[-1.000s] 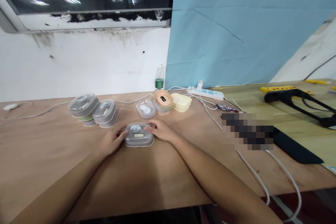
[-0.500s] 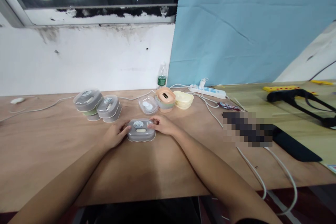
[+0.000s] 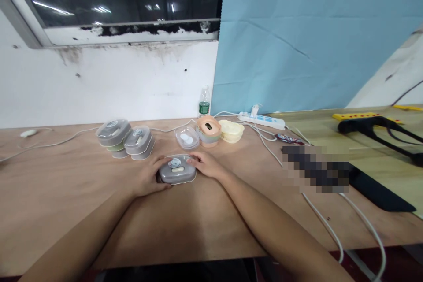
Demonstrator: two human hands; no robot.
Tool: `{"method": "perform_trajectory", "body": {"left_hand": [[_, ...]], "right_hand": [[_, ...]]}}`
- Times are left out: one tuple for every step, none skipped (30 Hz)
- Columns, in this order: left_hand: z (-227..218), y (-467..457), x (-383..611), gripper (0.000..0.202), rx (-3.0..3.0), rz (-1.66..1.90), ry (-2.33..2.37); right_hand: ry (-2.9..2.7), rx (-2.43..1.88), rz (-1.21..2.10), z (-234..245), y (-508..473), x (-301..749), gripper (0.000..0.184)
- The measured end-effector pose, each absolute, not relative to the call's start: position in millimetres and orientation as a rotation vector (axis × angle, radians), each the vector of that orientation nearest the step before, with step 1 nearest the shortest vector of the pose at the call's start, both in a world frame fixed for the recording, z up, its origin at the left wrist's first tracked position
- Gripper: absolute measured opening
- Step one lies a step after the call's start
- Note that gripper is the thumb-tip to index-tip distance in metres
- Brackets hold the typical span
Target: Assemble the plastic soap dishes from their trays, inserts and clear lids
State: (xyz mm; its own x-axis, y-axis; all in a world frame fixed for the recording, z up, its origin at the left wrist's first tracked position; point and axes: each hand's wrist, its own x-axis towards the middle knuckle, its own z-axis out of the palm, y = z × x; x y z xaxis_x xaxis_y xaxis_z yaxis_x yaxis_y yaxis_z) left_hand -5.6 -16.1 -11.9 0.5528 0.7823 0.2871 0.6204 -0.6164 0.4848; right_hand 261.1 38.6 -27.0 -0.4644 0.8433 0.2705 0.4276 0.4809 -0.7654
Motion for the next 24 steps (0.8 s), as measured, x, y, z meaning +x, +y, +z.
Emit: {"method": "perform_trajectory", "body": {"left_hand": [[-10.4,-16.8,-6.2,0.081,2.501,0.73,1.156],[-8.5,-17.2,-7.5,0.078,2.549,0.77,1.158],[-6.5,-17.1,-9.7,0.076,2.598,0.821,1.166],[-4.3,-16.6,-12.6,0.074,2.643,0.887,1.187],[-2.1,-15.6,-16.2,0.073,2.676,0.972,1.225],[0.1,-14.2,-20.3,0.073,2.692,1.081,1.282],[2.3,-12.4,-24.9,0.073,2.684,1.211,1.359],[4.5,-10.4,-29.6,0.073,2.646,1.354,1.457],[6.7,-8.4,-34.2,0.074,2.579,1.495,1.572],[8.7,-6.5,-38.7,0.075,2.495,1.614,1.692],[10.6,-4.8,-42.7,0.076,2.41,1.699,1.809],[12.2,-3.4,-46.2,0.077,2.336,1.747,1.917],[13.5,-2.5,-48.9,0.077,2.279,1.755,2.017],[14.4,-2.0,-50.9,0.076,2.234,1.739,2.106],[15.0,-1.9,-52.1,0.074,2.199,1.71,2.181],[15.5,-2.1,-52.5,0.072,2.167,1.678,2.243],[15.8,-2.5,-52.2,0.071,2.135,1.65,2.292],[16.0,-2.9,-51.4,0.07,2.106,1.627,2.328],[16.3,-3.0,-50.1,0.07,2.081,1.61,2.352],[16.7,-2.8,-48.6,0.072,2.058,1.596,2.372],[17.1,-2.0,-47.0,0.073,2.031,1.58,2.392],[17.5,-0.6,-45.5,0.076,1.999,1.566,2.411],[17.8,1.4,-44.2,0.078,1.965,1.554,2.427],[18.0,3.8,-43.2,0.08,1.932,1.547,2.44]], "right_hand": [[-2.055,-1.039,0.83,-28.3,39.5,261.9,0.051],[-2.022,-1.039,0.854,-29.9,40.7,262.7,0.054],[-1.981,-1.047,0.898,-31.7,42.2,263.5,0.058],[-1.937,-1.061,0.953,-33.4,43.7,264.3,0.061],[-1.895,-1.08,1.007,-35.1,45.2,264.9,0.063],[-1.859,-1.099,1.048,-36.5,46.6,265.2,0.064],[-1.836,-1.115,1.069,-37.7,47.7,265.3,0.064],[-1.827,-1.123,1.068,-38.4,48.5,265.2,0.063],[-1.832,-1.127,1.057,-38.8,49.0,265.0,0.061],[-1.846,-1.13,1.043,-39.0,49.3,264.6,0.059],[-1.862,-1.133,1.028,-38.9,49.3,264.1,0.057],[-1.88,-1.134,1.011,-38.7,49.2,263.7,0.056],[-1.895,-1.135,0.993,-38.4,48.9,263.4,0.056],[-1.905,-1.136,0.975,-38.0,48.6,263.1,0.056],[-1.915,-1.135,0.961,-37.5,48.2,262.9,0.056],[-1.924,-1.134,0.945,-36.9,47.7,262.8,0.056],[-1.933,-1.134,0.931,-36.2,47.1,262.7,0.057],[-1.943,-1.136,0.918,-35.4,46.5,262.7,0.057],[-1.954,-1.139,0.906,-34.7,45.9,262.6,0.058],[-1.965,-1.143,0.894,-34.1,45.5,262.6,0.058],[-1.977,-1.145,0.883,-33.8,45.3,262.7,0.057],[-1.989,-1.144,0.873,-33.9,45.3,262.8,0.057],[-2.0,-1.142,0.863,-34.3,45.6,262.9,0.057],[-2.008,-1.139,0.852,-34.9,46.0,263.1,0.057]]}}
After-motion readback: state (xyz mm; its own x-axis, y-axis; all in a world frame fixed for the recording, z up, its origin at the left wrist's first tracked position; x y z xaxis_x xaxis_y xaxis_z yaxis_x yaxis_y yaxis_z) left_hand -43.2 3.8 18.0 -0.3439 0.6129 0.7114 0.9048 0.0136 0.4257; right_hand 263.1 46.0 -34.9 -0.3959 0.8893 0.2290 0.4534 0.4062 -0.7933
